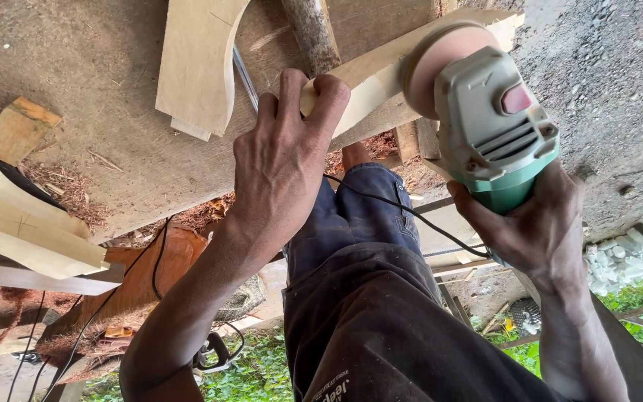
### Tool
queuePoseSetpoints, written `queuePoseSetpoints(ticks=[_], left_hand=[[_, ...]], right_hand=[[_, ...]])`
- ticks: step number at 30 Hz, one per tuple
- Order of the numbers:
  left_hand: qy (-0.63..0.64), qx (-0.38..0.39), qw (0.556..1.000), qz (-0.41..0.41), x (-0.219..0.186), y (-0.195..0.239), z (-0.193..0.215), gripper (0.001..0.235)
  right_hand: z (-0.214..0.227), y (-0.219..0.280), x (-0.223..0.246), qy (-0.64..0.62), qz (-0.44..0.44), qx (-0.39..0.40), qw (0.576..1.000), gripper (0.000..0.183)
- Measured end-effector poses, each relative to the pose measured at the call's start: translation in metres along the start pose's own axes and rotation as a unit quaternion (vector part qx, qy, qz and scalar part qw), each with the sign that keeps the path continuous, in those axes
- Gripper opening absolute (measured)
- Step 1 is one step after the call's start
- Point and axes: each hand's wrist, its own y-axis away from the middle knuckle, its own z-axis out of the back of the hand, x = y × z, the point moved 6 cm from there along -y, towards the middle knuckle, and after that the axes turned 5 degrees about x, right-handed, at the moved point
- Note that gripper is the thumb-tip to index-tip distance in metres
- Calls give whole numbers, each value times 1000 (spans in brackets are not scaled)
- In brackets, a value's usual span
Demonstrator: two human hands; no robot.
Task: The person uses a handheld angle grinder with a sanding disc to smooth the edges and surfaces of a curved wooden piece. They hold the wood with their left hand and guide the tool with their right hand, frequently rotating the piece to access different sides. The person occasionally pauses to inspect the wood before resuming the sanding process.
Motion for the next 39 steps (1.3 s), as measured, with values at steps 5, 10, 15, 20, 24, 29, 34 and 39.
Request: queuePoseSetpoints(ticks=[5,10,15,20,24,29,34,39], left_hand=[[-8,-6,1000,4,0,0,1,39],[0,-1,1000,5,0,0,2,40],[-20,-13,1000,-5,-1,1,4,39],[-39,-11,999,-4,-1,0,4,37],[-63,-8,998,0,-2,0,4,34],[-50,-12,999,-3,-2,0,4,33],[-75,-2,997,6,-1,0,3,29],[-51,2,999,6,-1,0,3,32]], right_hand=[[-2,-1,0,8,32,-9,999,75],[4,-3,9,17,40,-14,999,84],[12,0,-2,70,62,-42,995,81],[22,0,-8,90,29,-48,994,67],[26,1,-31,107,21,-62,992,69],[30,0,-65,79,-20,-73,994,56],[34,-3,-64,50,-8,-72,996,52],[20,-8,-17,24,127,-21,991,56]])
